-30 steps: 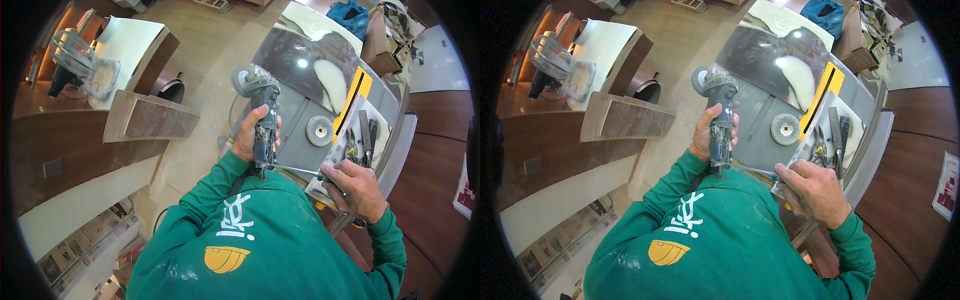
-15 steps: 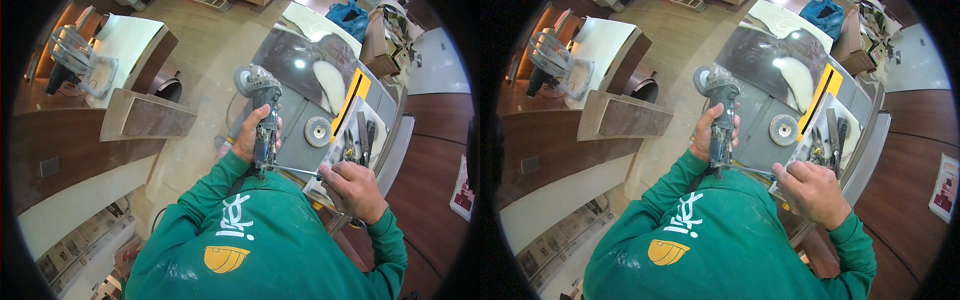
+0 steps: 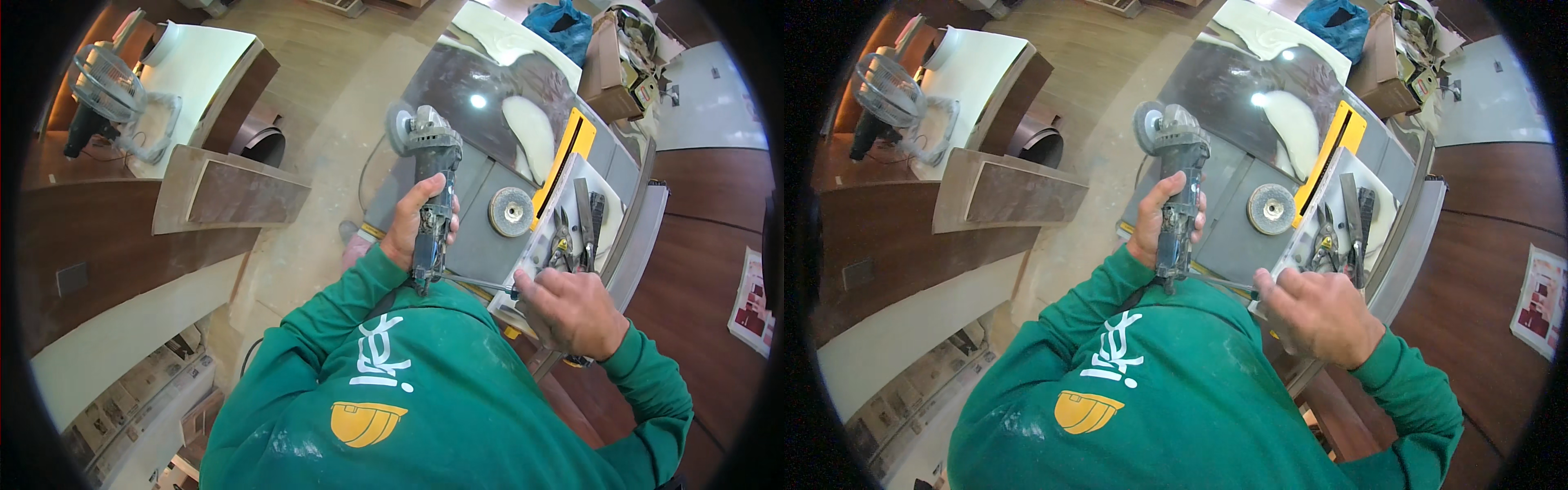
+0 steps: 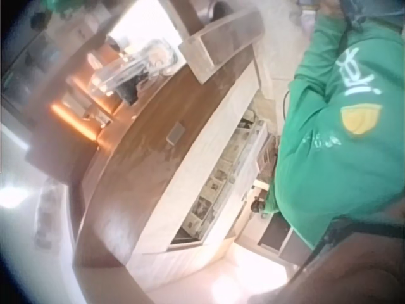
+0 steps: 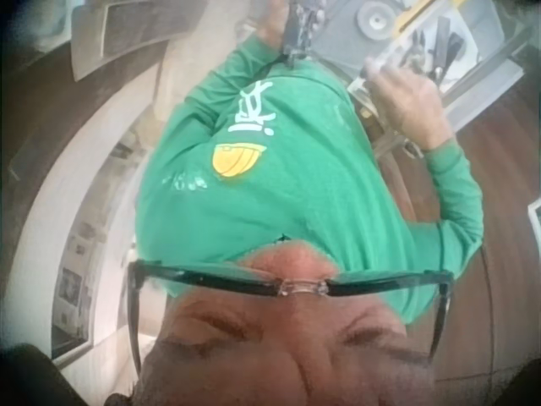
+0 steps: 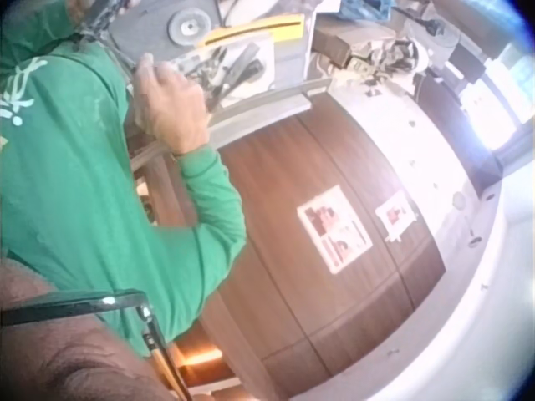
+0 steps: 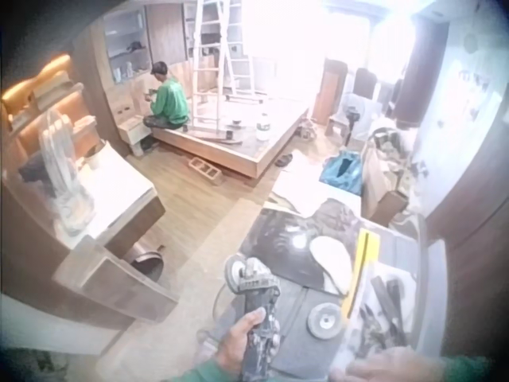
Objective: The person disassembles a handheld power tool, removes the battery, and uses a screwdriver to loosen and remove screws from the housing. They then manipulate internal components and wires while the tool rests on a workbench.
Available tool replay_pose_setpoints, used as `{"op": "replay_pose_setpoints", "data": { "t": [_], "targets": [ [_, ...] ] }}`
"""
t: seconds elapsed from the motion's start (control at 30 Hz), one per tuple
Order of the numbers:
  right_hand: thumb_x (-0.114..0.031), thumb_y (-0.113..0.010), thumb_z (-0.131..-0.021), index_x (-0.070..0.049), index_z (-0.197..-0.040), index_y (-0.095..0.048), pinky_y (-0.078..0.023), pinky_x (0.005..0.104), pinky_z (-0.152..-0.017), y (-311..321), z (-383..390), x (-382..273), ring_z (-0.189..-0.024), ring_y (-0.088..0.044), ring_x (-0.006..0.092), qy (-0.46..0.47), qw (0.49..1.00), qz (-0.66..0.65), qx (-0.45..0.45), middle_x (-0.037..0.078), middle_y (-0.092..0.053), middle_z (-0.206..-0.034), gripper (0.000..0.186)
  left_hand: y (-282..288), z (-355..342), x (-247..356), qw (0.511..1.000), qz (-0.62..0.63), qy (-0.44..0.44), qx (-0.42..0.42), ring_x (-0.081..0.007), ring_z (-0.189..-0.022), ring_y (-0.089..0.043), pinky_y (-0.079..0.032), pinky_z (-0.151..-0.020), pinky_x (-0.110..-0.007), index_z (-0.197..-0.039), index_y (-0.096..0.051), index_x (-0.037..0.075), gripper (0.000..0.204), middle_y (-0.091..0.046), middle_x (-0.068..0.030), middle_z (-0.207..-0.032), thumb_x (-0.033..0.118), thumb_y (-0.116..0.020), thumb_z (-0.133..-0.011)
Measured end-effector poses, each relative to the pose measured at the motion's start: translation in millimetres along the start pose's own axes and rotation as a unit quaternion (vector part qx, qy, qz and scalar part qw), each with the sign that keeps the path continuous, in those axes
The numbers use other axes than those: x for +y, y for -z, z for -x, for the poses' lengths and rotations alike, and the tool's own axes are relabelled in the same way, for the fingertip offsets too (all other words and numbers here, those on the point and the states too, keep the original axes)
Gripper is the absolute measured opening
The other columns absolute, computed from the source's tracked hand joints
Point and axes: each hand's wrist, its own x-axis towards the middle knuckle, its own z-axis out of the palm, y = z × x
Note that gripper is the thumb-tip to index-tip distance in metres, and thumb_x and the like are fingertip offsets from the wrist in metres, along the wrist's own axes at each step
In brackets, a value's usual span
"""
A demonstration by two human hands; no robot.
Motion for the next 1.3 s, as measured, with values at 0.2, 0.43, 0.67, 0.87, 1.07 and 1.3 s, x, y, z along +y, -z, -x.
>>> {"op": "replay_pose_setpoints", "data": {
  "t": [0.2,0.43,0.67,0.87,1.07,1.3],
  "targets": [
    [-0.024,-0.076,-0.099,0.002,-0.13,-0.065,-0.057,0.0363,-0.082,-19,-5,12,-0.086,-0.073,0.024,-0.281,0.798,-0.526,-0.084,0.016,-0.077,-0.097,0.042,8,-3,-6,0.999,-0.031,0.034,-0.019,-0.0162,-0.073,-0.07,-0.058,-0.056,-0.032,-0.129,-0.06,0.01,0.046,-0.068,-0.0052,-0.094,0.048,-0.069,-0.104],
    [-0.017,-0.079,-0.085,-0.009,-0.131,-0.069,-0.055,0.0432,-0.067,1,1,-4,-0.073,-0.064,0.023,0.048,0.998,0.03,0.037,0.005,-0.054,-0.086,0.047,1,-5,-8,0.998,0.01,0.051,0.03,-0.0171,-0.071,-0.07,-0.058,-0.056,-0.033,-0.122,-0.061,0.012,0.041,-0.069,-0.0052,-0.093,0.048,-0.069,-0.104],
    [-0.019,-0.079,-0.093,-0.003,-0.124,-0.072,-0.055,0.0384,-0.069,-13,1,8,-0.071,-0.067,0.0181,-0.175,0.926,-0.333,-0.037,0.006,-0.067,-0.084,0.035,2,-9,-13,0.998,-0.045,0.035,0.012,-0.0168,-0.068,-0.07,-0.058,-0.055,-0.033,-0.105,-0.066,0.008,0.044,-0.069,-0.0051,-0.086,0.051,-0.069,-0.102],
    [-0.013,-0.075,-0.094,-0.001,-0.129,-0.069,-0.056,0.0371,-0.075,5,-13,11,-0.084,-0.071,0.0198,-0.241,0.884,-0.387,-0.107,0.009,-0.072,-0.092,0.037,6,-11,-16,0.997,-0.048,0.055,0.018,-0.0164,-0.069,-0.07,-0.058,-0.055,-0.032,-0.099,-0.067,0.008,0.045,-0.069,-0.0057,-0.085,0.053,-0.07,-0.102],
    [-0.018,-0.068,-0.09,-0.006,-0.141,-0.063,-0.052,0.0372,-0.067,5,5,9,-0.075,-0.063,0.0164,0.06,0.994,0.095,0.007,0.002,-0.059,-0.092,0.053,-4,-15,-15,0.998,-0.022,0.048,0.027,-0.017,-0.069,-0.071,-0.058,-0.055,-0.033,-0.102,-0.066,0.009,0.042,-0.07,-0.0055,-0.088,0.05,-0.072,-0.101],
    [-0.02,-0.08,-0.096,-0.001,-0.133,-0.069,-0.058,0.0383,-0.074,3,-3,3,-0.079,-0.072,0.0255,-0.166,0.948,-0.262,-0.071,0.008,-0.069,-0.085,0.044,1,-14,-14,0.998,-0.037,0.052,0.017,-0.0171,-0.068,-0.07,-0.057,-0.055,-0.033,-0.1,-0.067,0.008,0.044,-0.069,-0.0058,-0.087,0.051,-0.071,-0.101]
  ]
}}
